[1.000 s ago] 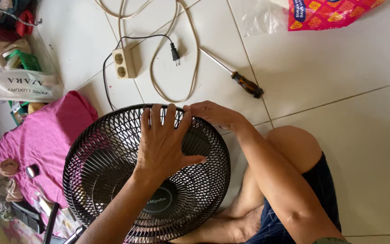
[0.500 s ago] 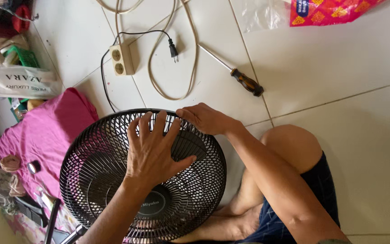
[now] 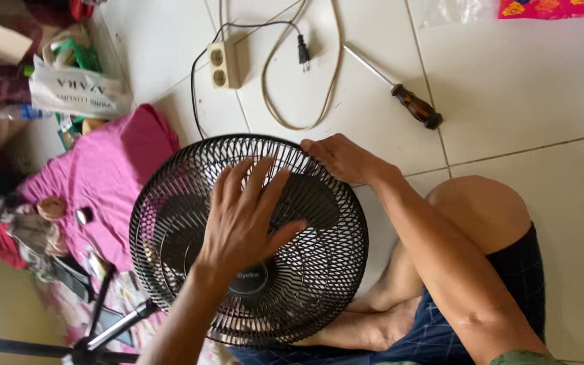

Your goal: The person sits on the floor and uses a screwdriver to loosen and remove the front grille of a standing fan. They then detach the fan blades from the motor shaft and set the grille aside.

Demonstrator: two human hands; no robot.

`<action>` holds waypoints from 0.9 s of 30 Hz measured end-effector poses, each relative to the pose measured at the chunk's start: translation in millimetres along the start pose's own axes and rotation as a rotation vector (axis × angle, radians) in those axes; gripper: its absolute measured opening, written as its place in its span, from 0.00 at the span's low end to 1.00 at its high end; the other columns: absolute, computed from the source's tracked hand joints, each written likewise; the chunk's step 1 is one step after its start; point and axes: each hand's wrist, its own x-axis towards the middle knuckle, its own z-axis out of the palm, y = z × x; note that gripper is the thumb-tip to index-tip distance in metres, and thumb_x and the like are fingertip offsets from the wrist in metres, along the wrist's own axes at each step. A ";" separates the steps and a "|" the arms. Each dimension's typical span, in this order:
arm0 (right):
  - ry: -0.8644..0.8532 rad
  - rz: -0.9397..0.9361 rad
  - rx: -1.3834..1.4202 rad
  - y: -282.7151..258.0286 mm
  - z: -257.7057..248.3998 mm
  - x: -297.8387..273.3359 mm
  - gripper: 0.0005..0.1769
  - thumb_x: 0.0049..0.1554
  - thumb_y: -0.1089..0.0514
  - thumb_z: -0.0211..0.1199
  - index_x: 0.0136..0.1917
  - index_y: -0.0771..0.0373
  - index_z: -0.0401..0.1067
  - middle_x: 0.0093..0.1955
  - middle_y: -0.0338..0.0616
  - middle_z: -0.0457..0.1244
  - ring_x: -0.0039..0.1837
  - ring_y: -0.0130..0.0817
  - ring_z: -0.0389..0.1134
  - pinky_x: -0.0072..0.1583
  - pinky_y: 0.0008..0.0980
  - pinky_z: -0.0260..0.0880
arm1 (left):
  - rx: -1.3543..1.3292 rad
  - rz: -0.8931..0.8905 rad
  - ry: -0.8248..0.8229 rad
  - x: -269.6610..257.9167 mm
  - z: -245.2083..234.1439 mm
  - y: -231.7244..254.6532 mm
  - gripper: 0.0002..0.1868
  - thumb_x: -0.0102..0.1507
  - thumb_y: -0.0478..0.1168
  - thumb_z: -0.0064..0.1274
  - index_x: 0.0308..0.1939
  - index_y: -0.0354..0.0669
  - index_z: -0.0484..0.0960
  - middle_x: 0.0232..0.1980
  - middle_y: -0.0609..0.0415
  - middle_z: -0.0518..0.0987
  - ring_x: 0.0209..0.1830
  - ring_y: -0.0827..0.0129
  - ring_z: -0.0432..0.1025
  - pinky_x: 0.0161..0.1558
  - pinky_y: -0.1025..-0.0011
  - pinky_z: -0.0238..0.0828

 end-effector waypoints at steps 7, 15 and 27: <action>0.180 -0.506 -0.082 14.3 -1.0 6.9 0.42 0.70 0.35 0.30 0.58 0.74 0.71 0.42 0.67 0.66 0.42 0.62 0.65 0.45 0.48 0.68 | 0.019 -0.017 -0.175 55.7 10.9 4.9 0.56 0.50 0.81 0.51 0.70 0.48 0.67 0.67 0.41 0.67 0.70 0.43 0.55 0.70 0.40 0.44; 0.042 -0.289 0.019 7.0 2.1 -0.4 0.35 0.68 0.39 0.38 0.43 0.68 0.74 0.31 0.64 0.63 0.33 0.56 0.62 0.42 0.48 0.64 | 0.055 -0.030 -0.204 48.8 17.1 11.3 0.65 0.42 0.85 0.53 0.69 0.42 0.67 0.64 0.39 0.67 0.68 0.39 0.56 0.66 0.35 0.45; -0.095 -0.096 0.167 5.0 1.9 4.6 0.38 0.64 0.31 0.43 0.39 0.68 0.73 0.29 0.63 0.62 0.34 0.45 0.59 0.39 0.46 0.64 | 0.024 -0.024 -0.193 46.7 18.3 8.5 0.57 0.45 0.82 0.55 0.61 0.40 0.73 0.62 0.39 0.67 0.66 0.37 0.57 0.64 0.34 0.47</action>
